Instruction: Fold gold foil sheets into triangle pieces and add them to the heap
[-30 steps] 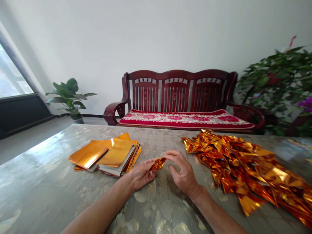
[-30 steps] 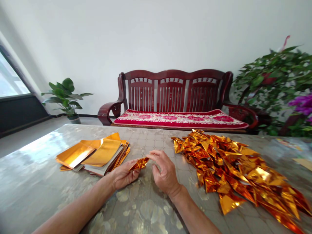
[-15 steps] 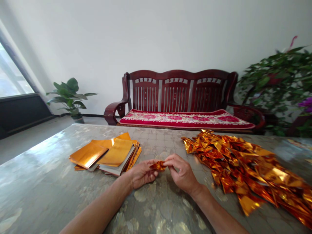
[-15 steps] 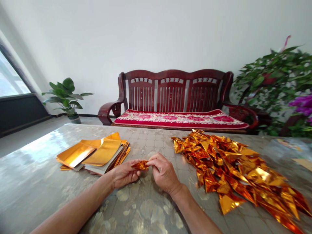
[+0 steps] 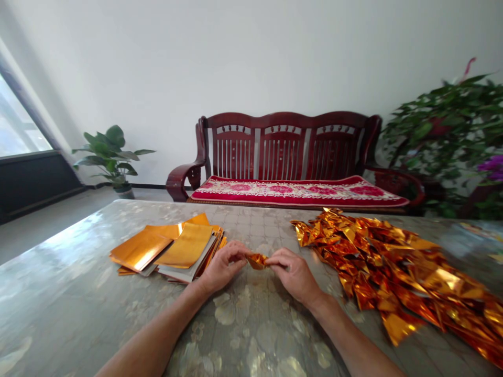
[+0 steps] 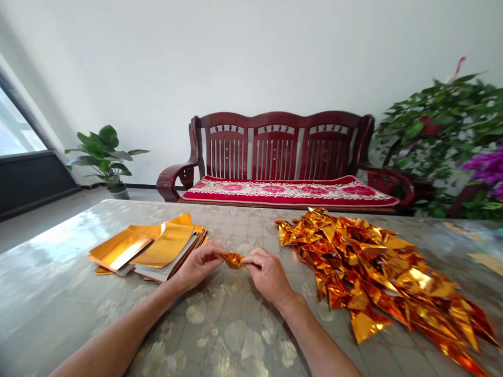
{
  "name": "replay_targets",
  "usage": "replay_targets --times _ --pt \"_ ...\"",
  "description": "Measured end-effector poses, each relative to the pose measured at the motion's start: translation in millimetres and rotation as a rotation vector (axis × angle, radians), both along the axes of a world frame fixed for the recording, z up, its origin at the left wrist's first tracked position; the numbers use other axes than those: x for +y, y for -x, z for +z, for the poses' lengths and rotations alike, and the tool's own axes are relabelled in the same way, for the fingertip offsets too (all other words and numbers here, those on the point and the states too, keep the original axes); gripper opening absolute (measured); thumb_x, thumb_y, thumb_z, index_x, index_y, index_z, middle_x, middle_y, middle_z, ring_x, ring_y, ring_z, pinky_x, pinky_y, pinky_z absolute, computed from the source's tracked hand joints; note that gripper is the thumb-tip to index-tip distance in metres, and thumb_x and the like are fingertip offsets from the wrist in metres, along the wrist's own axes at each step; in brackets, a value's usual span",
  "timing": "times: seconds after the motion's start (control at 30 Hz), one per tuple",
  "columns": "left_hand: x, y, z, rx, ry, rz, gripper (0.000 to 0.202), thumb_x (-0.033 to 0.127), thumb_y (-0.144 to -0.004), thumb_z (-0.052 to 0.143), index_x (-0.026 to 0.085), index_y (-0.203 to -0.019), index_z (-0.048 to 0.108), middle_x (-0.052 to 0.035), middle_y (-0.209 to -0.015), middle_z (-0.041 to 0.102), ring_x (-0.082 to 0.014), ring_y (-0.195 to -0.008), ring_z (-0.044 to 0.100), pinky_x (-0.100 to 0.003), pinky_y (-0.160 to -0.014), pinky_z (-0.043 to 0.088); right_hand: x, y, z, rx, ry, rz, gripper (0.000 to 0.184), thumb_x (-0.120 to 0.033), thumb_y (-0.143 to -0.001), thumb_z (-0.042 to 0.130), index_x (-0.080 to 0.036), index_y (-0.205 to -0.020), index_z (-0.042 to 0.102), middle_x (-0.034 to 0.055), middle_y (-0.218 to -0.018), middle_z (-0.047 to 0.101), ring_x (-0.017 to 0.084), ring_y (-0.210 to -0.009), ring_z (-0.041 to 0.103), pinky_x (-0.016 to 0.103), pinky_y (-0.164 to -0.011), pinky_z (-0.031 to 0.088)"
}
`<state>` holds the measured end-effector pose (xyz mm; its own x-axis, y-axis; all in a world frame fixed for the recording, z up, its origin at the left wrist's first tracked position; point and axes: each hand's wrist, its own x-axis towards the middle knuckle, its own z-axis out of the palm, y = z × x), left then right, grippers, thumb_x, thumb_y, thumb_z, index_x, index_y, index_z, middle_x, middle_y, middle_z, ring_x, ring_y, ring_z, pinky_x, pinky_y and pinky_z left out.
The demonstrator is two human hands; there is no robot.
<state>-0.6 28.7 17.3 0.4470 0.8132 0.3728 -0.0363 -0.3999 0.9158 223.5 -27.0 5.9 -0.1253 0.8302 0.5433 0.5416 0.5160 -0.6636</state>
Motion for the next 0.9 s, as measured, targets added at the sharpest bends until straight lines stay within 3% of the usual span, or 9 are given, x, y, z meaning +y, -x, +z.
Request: replay_targets --times 0.3,0.5,0.9 --pt "2 3 -15.4 0.314 -0.336 -0.03 0.016 0.015 -0.088 0.063 0.021 -0.095 0.076 -0.0027 -0.089 0.071 -0.0157 -0.087 0.065 -0.025 -0.082 0.048 1 -2 -2.7 -0.013 0.027 0.035 0.022 -0.012 -0.085 0.062 -0.026 -0.09 0.078 0.0017 -0.085 0.068 0.015 -0.08 0.065 0.025 -0.073 0.049" --pt "-6 4 -17.5 0.431 -0.383 -0.058 0.018 0.021 -0.093 0.06 0.024 -0.104 0.073 -0.0003 -0.096 0.074 -0.0127 -0.088 0.068 -0.02 -0.081 0.049 1 -1 -6.0 -0.039 0.006 0.031 0.025 -0.008 -0.084 0.061 -0.026 -0.088 0.078 0.0011 -0.084 0.068 0.015 -0.08 0.065 0.025 -0.073 0.049" --pt "-12 -4 -27.8 0.428 -0.429 -0.002 0.015 0.022 -0.095 0.058 0.024 -0.101 0.072 0.0008 -0.093 0.075 -0.0113 -0.084 0.069 -0.017 -0.077 0.048 -6 7 -4.8 -0.104 -0.103 0.081 0.021 -0.014 -0.093 0.057 -0.024 -0.094 0.076 0.0024 -0.086 0.069 0.015 -0.081 0.066 0.023 -0.073 0.049"
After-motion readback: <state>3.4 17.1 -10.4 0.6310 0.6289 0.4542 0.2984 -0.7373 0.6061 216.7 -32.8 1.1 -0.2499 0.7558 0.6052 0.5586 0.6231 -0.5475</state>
